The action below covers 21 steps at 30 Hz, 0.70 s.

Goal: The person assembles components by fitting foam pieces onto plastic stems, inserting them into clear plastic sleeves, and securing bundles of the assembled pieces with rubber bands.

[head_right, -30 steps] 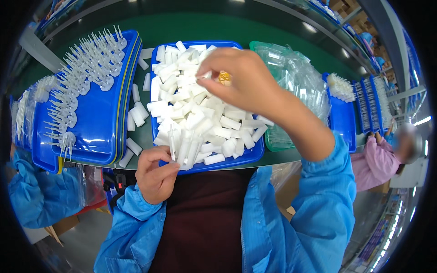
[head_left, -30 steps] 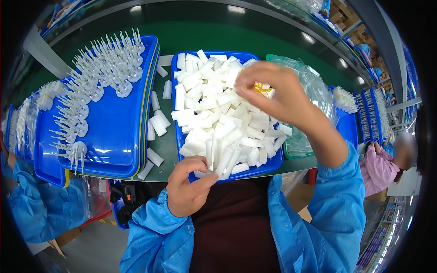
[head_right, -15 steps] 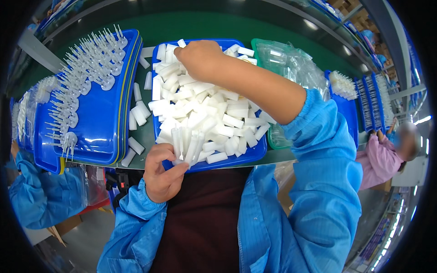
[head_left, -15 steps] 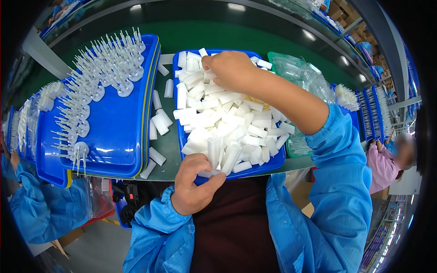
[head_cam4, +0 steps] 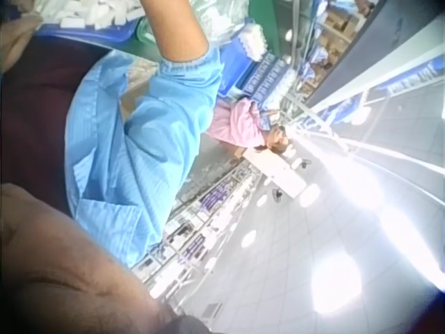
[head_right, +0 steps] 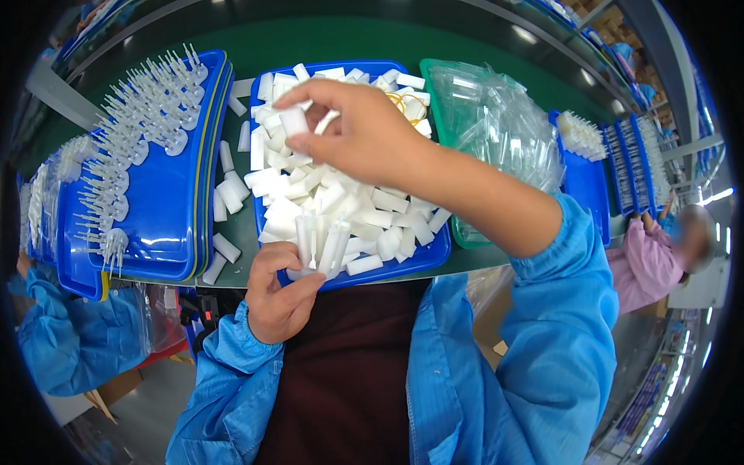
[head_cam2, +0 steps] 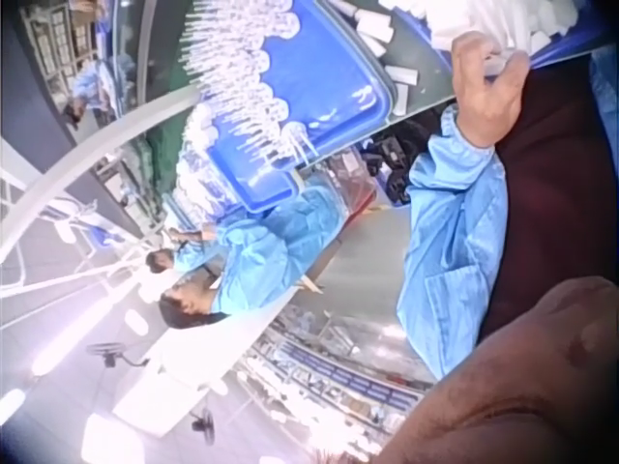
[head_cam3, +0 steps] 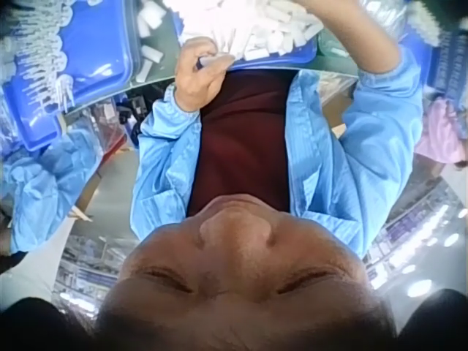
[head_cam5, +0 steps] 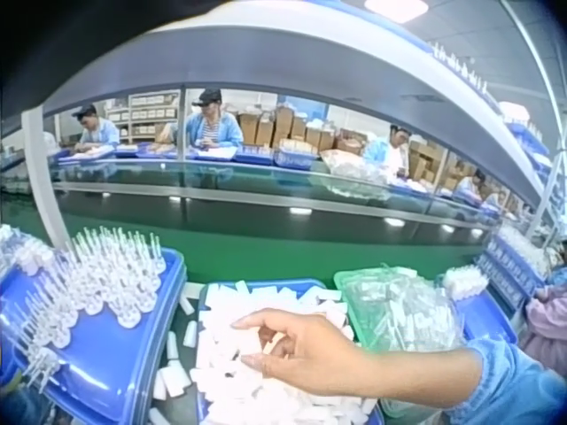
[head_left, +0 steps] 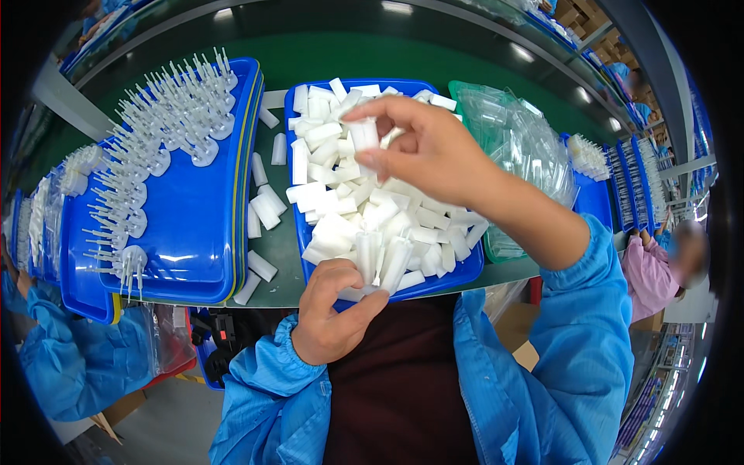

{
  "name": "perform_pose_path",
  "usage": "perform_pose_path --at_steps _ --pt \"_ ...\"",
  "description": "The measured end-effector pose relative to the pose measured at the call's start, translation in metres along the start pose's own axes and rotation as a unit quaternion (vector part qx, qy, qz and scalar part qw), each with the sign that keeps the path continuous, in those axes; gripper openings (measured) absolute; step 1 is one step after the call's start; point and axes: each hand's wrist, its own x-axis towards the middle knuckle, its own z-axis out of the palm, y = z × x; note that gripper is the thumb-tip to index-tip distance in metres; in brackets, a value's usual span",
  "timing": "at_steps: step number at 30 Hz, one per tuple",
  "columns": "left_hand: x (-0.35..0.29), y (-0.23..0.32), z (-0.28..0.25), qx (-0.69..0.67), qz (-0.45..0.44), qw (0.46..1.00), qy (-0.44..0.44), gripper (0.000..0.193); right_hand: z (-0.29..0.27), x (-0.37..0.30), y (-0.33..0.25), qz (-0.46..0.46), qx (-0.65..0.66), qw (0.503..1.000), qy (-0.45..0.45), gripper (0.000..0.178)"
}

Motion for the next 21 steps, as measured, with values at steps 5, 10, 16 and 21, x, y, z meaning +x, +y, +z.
perform_pose_path --at_steps 5,10,16,21 --pt "0.001 0.0 0.004 -0.008 0.0 1.0 -0.01 0.034 0.002 -0.033 -0.01 0.088 0.153 0.984 -0.033 0.038" --pt "0.004 0.004 0.007 -0.007 0.005 1.0 -0.02 0.034 -0.002 -0.046 -0.011 0.155 0.169 0.973 -0.028 0.038" --pt "0.006 0.007 0.01 -0.009 0.009 1.0 -0.024 0.034 -0.002 -0.053 0.0 0.146 0.201 0.969 -0.013 0.038" --pt "0.007 0.007 0.012 -0.006 0.001 0.999 -0.037 0.036 0.001 -0.058 0.004 0.154 0.234 0.96 -0.012 0.037"
